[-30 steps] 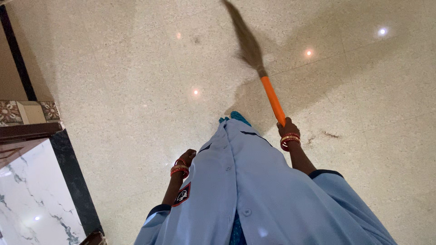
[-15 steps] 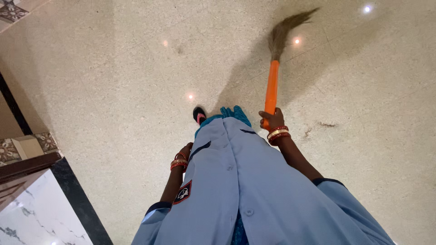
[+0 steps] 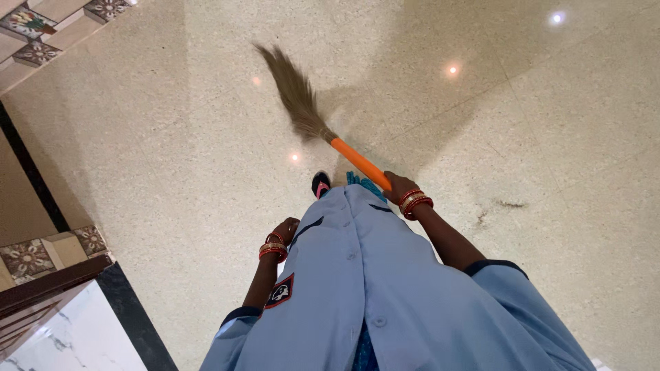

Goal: The person sweeps the tiled floor using a broom, moving the broom across the surface to gather debris while walking forward.

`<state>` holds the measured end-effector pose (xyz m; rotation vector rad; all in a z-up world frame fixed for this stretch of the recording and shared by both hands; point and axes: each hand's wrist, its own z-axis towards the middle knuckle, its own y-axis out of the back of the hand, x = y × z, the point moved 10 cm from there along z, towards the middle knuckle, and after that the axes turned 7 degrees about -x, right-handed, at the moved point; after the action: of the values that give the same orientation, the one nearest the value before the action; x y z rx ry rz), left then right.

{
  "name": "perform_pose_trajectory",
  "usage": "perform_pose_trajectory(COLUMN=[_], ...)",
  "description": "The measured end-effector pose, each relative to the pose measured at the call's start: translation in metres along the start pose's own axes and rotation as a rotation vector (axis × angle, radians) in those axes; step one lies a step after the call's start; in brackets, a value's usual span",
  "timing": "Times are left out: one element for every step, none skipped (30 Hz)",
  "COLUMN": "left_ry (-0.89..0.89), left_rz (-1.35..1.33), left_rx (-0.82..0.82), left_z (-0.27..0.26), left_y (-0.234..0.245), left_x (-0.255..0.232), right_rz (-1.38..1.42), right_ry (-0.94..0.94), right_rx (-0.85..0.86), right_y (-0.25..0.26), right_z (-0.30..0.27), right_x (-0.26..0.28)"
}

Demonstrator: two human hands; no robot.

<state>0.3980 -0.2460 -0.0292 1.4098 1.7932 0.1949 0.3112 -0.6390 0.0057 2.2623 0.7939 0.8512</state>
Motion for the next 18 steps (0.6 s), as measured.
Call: perform_pose_trajectory(left_ry=[0.003, -0.016, -0.035, -0.037, -0.008, 0.021, 0.019, 0.041, 0.064, 0.059, 0.026, -0.007, -0.012, -0.013, -0.015, -0.016, -0.012, -0.008], left_rz=[0.000, 0.008, 0.015, 0.013, 0.038, 0.065, 0.065, 0.059, 0.053, 0.056, 0.058, 0.060, 0.062, 0.044, 0.027, 0.026, 0.027, 0.030], left_rx=[0.000, -0.013, -0.026, -0.032, -0.013, 0.008, 0.005, 0.017, 0.029, 0.032, 0.019, 0.005, 0.006, 0.003, 0.001, -0.001, 0.002, 0.009], left_z=[0.004, 0.009, 0.013, 0.018, 0.021, 0.025, 0.030, 0.033, 0.037, 0.042, 0.049, 0.054, 0.059, 0.064, 0.070, 0.074, 0.080, 0.083], left_y=[0.009, 0.018, 0.028, 0.036, 0.042, 0.049, 0.058, 0.064, 0.069, 0.076, 0.084, 0.092, 0.099, 0.105, 0.111, 0.115, 0.119, 0.123], left_x=[0.004, 0.005, 0.007, 0.008, 0.014, 0.019, 0.020, 0.023, 0.027, 0.027, 0.025, 0.023, 0.024, 0.023, 0.021, 0.021, 0.021, 0.025], right_rz=[0.008, 0.006, 0.057, 0.108, 0.106, 0.230, 0.353, 0.356, 0.515, 0.673, 0.676, 0.836, 0.997, 0.998, 1.097, 1.195, 1.195, 1.330], right_ry=[0.013, 0.015, 0.036, 0.058, 0.063, -0.084, -0.231, -0.232, -0.322, -0.416, -0.419, -0.461, -0.501, -0.498, -0.539, -0.581, -0.578, -0.624], right_rx=[-0.012, -0.011, -0.098, -0.191, -0.195, -0.156, -0.114, -0.119, -0.159, -0.199, -0.203, -0.244, -0.285, -0.289, -0.319, -0.346, -0.347, -0.350], right_y=[0.000, -0.001, 0.008, 0.019, 0.021, 0.020, 0.017, 0.018, 0.019, 0.016, 0.014, 0.010, 0.004, 0.001, -0.004, -0.008, -0.007, -0.013], right_z=[0.008, 0.016, 0.022, 0.030, 0.036, 0.039, 0.040, 0.041, 0.040, 0.038, 0.038, 0.038, 0.037, 0.037, 0.036, 0.037, 0.044, 0.046], right_x=[0.006, 0.009, 0.011, 0.016, 0.021, 0.011, 0.003, 0.008, 0.005, 0.001, 0.004, 0.004, 0.004, 0.006, 0.005, 0.005, 0.010, 0.014])
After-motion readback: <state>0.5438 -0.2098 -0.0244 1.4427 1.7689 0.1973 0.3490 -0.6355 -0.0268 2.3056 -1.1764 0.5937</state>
